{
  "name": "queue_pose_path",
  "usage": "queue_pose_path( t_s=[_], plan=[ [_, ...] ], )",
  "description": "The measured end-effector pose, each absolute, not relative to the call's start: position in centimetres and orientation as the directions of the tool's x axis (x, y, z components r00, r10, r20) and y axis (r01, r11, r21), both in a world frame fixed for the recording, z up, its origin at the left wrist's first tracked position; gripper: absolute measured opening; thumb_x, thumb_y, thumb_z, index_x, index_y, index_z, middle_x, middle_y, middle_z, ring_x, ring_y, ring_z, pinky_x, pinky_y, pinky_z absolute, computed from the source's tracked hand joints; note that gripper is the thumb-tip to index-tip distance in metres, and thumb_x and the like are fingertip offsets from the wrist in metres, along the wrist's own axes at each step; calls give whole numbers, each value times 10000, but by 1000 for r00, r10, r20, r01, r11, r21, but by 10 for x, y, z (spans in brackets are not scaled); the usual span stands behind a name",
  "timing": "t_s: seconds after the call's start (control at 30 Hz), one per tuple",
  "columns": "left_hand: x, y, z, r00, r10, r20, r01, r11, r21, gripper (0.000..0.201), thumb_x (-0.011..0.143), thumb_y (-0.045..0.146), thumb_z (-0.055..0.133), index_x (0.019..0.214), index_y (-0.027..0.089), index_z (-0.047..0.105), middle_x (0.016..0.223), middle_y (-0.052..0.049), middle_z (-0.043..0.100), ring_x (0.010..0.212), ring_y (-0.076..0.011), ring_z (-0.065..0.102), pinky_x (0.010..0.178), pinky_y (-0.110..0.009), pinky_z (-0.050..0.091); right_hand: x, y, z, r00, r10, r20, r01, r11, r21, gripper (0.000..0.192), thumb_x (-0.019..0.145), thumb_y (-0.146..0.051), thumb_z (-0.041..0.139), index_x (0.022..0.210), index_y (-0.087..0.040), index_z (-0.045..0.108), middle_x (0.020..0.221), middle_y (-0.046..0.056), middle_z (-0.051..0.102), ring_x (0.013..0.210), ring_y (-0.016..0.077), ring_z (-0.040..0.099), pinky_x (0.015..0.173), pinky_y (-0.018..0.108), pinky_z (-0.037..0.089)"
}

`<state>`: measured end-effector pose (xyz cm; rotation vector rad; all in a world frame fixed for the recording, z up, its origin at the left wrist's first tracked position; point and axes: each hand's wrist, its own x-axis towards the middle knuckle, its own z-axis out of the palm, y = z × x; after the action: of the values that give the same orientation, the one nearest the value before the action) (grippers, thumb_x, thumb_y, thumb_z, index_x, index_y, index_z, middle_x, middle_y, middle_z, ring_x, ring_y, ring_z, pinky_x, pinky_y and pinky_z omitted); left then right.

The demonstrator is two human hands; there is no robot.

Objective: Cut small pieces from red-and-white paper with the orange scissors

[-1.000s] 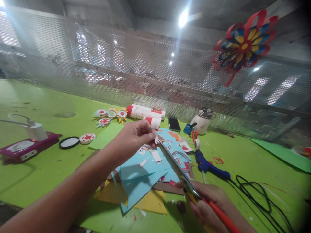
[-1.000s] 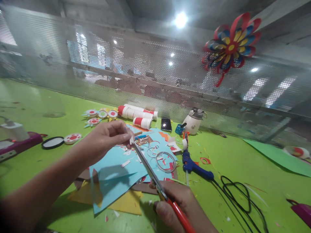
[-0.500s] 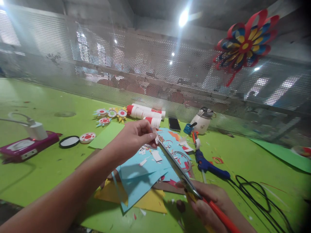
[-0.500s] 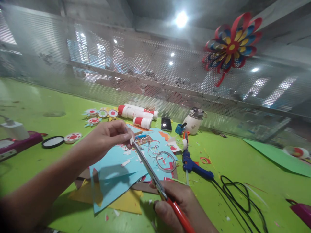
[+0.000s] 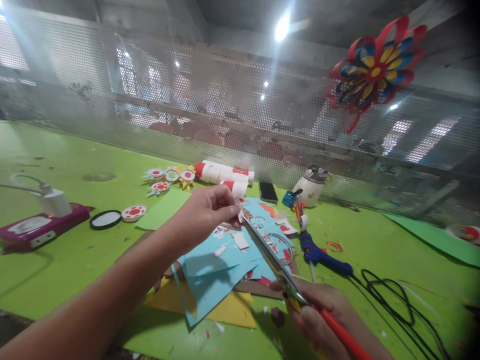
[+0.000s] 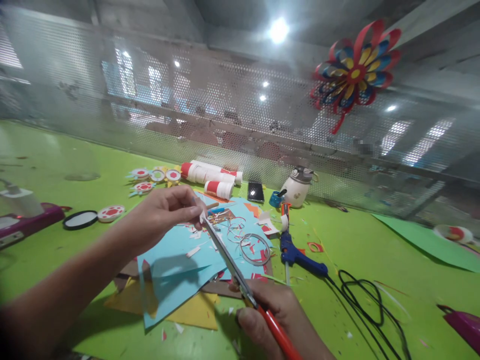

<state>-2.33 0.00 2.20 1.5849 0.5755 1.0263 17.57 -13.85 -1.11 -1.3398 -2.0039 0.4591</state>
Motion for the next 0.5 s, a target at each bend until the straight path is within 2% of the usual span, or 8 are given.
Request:
queue_pose_path(
  t_s=[0.23, 0.4, 0.5],
  plan=[
    [-23, 0, 21, 495, 810, 315, -149, -278, 949, 153, 737, 201, 626, 656, 157, 504, 681, -23, 642, 604, -116, 597, 608, -266, 477, 171, -139, -9, -273, 894, 355, 591, 447, -672, 461, 927, -524, 315, 1113, -263, 645, 821, 47, 707, 670, 189, 664, 595, 250, 533],
    [-23, 0, 20, 496, 811, 311, -146, -276, 950, 153, 736, 200, 627, 657, 155, 504, 680, -24, 641, 610, -117, 602, 612, -263, 480, 173, -138, -15, -242, 891, 384, 603, 448, -660, 444, 925, -514, 333, 1102, -261, 652, 719, 32, 698, 618, 186, 656, 560, 248, 530],
    [-23, 1, 21, 492, 815, 306, -139, -273, 952, 152, 734, 192, 629, 656, 152, 504, 666, -21, 636, 605, -113, 603, 607, -254, 480, 173, -139, -16, -216, 893, 395, 631, 436, -642, 463, 918, -521, 341, 1072, -238, 674, 751, 58, 719, 610, 196, 658, 563, 267, 537]
  ],
)
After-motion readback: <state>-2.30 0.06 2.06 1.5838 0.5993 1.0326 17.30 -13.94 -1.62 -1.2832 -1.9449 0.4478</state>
